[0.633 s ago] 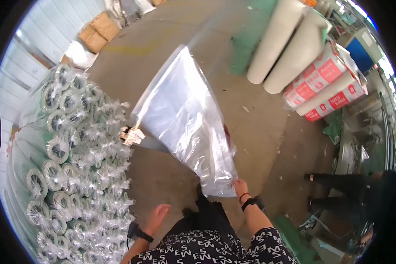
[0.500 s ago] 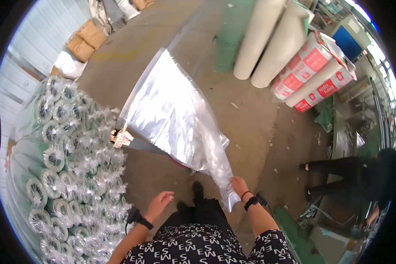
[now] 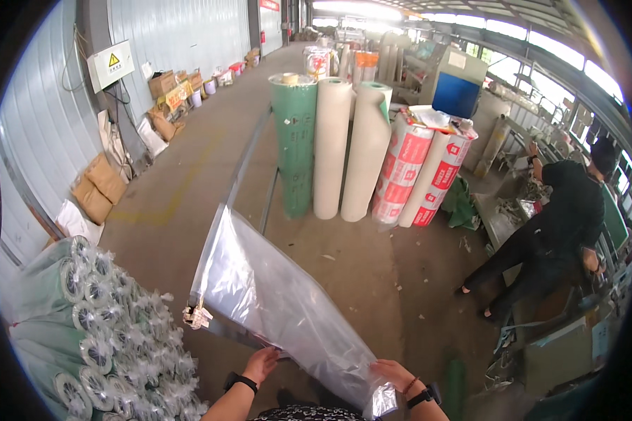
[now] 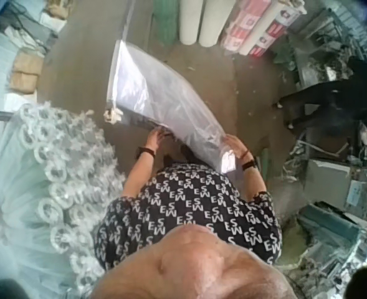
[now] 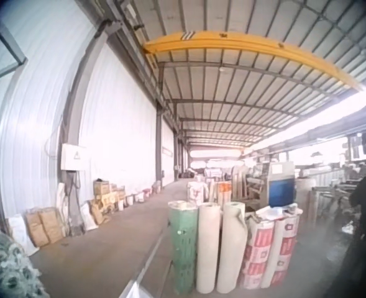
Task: Manually placing rolls of building or insulation material into plastic packaging bags and stacking them.
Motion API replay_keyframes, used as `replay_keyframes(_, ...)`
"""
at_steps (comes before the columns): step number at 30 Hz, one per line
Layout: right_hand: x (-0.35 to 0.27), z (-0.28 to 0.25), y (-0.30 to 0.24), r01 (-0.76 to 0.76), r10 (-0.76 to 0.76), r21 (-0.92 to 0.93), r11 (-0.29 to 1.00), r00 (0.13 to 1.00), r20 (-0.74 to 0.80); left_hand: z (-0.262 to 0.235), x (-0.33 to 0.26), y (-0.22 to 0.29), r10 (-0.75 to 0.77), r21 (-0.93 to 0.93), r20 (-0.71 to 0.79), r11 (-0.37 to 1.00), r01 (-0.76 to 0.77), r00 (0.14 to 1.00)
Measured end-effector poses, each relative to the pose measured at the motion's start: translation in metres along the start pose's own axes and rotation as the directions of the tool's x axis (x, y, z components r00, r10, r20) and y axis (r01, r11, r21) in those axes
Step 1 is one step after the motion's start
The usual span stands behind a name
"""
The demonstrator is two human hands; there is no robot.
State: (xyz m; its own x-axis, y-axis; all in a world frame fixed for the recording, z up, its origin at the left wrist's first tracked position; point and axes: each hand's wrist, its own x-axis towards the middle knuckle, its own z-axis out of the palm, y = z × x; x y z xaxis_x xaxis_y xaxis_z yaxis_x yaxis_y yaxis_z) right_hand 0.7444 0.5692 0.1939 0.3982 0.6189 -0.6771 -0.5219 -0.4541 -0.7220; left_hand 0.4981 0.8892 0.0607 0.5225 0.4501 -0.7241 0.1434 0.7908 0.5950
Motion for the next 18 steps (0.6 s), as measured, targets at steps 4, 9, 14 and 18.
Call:
replay_keyframes(4,-0.001,-0.009,-0.003,0.159,-0.221,-0.303,0.94,0.957,-0.185,-0.022,-0.003,0.007,0.1,0.005,0.114,0.995,-0.101,0.988)
replay_keyframes(9,-0.007,0.006,-0.009,0.208,-0.284,-0.281,0.937,0.921,-0.266,-0.038,-0.028,0.01,-0.05,0.031,0.149,0.998,0.046,0.988)
replay_keyframes(14,-0.089,0.078,-0.088,0.383,-0.395,0.344,0.857,0.918,-0.038,-0.079,0.011,-0.009,0.119,0.104,0.161,0.985,-0.137,0.98)
replay_keyframes(18,-0.094,0.04,-0.074,0.434,-0.384,0.317,0.843,0.899,-0.209,-0.032,-0.006,0.035,0.146,0.14,0.015,0.979,-0.146,0.989)
